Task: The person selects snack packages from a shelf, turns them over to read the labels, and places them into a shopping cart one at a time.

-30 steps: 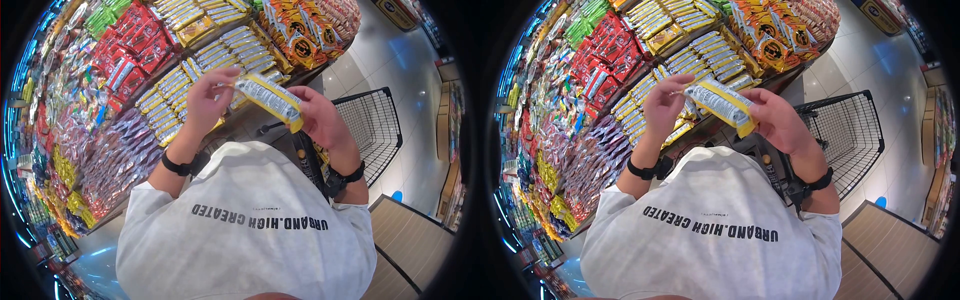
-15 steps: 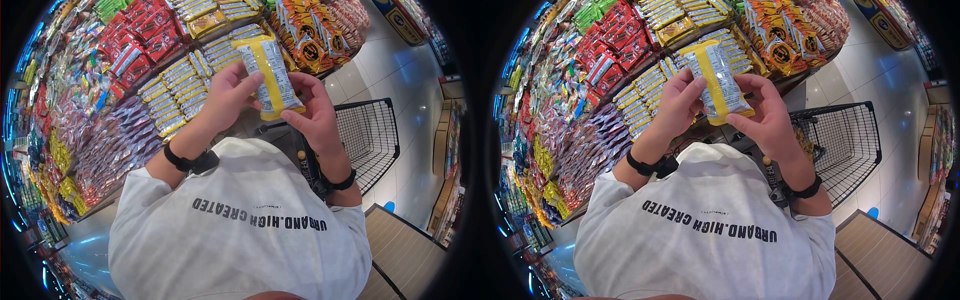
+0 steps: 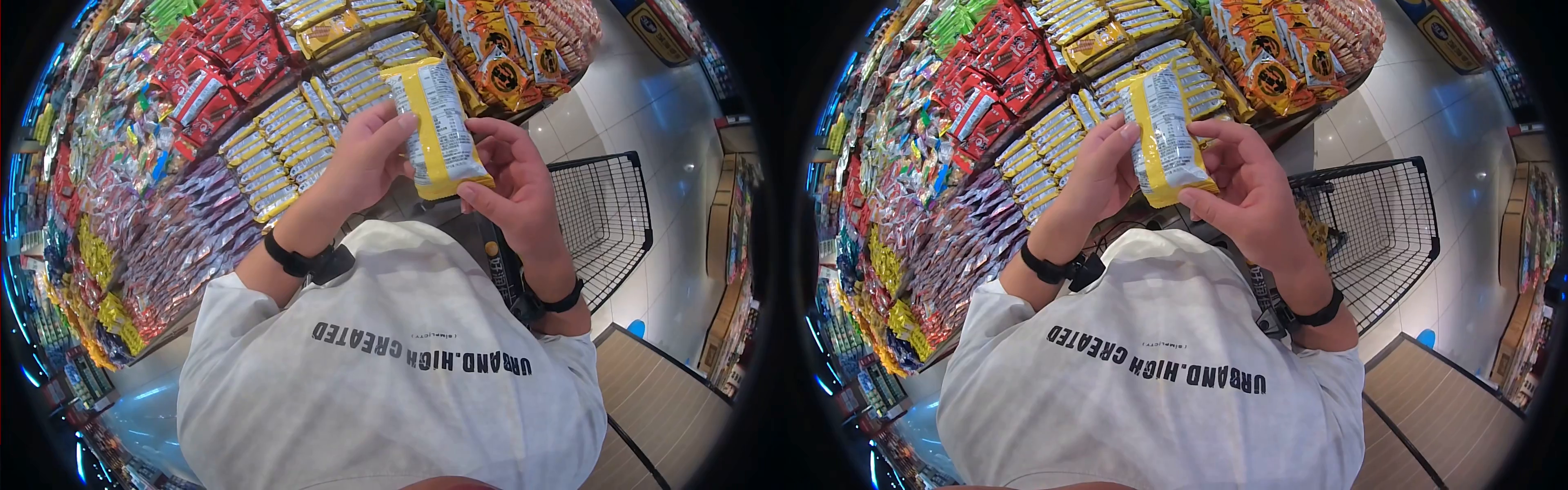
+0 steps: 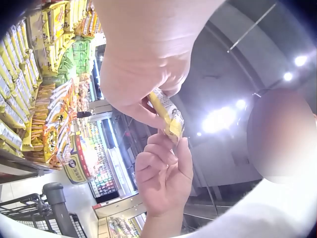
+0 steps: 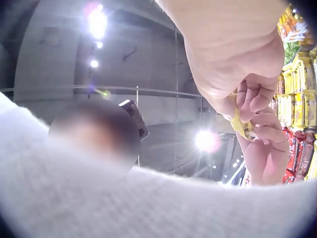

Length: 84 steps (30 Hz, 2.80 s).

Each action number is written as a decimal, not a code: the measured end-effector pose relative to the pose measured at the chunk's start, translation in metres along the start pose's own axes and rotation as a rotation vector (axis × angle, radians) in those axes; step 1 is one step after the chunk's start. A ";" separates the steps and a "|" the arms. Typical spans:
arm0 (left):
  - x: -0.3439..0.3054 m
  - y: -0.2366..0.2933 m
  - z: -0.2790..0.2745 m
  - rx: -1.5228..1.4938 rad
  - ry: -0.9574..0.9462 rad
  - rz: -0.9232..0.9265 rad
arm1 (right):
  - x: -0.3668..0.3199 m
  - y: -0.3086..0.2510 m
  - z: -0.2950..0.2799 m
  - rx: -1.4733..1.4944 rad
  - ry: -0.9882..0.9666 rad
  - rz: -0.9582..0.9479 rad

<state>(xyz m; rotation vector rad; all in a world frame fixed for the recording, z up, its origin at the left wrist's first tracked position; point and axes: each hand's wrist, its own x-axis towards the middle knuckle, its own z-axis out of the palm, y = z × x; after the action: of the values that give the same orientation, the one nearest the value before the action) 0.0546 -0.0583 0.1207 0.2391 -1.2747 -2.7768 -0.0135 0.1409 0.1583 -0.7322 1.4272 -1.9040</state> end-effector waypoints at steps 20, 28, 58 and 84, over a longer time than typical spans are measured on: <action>0.024 -0.050 -0.020 0.553 -0.318 -0.213 | -0.056 0.023 -0.110 -0.006 0.385 0.299; 0.070 -0.104 -0.075 1.221 0.004 -0.036 | -0.143 0.050 -0.216 0.040 0.929 0.147; 0.120 -0.159 -0.093 2.119 -0.009 0.217 | -0.324 0.397 -0.371 -1.708 -0.420 0.953; 0.095 -0.127 -0.072 1.741 0.115 0.253 | -0.185 0.154 -0.256 -0.063 0.903 0.460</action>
<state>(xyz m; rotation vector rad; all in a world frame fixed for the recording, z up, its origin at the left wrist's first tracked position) -0.0272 -0.0422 -0.0326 0.2340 -2.8635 -0.7469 -0.0626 0.4070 -0.0661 0.5032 1.9497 -1.8671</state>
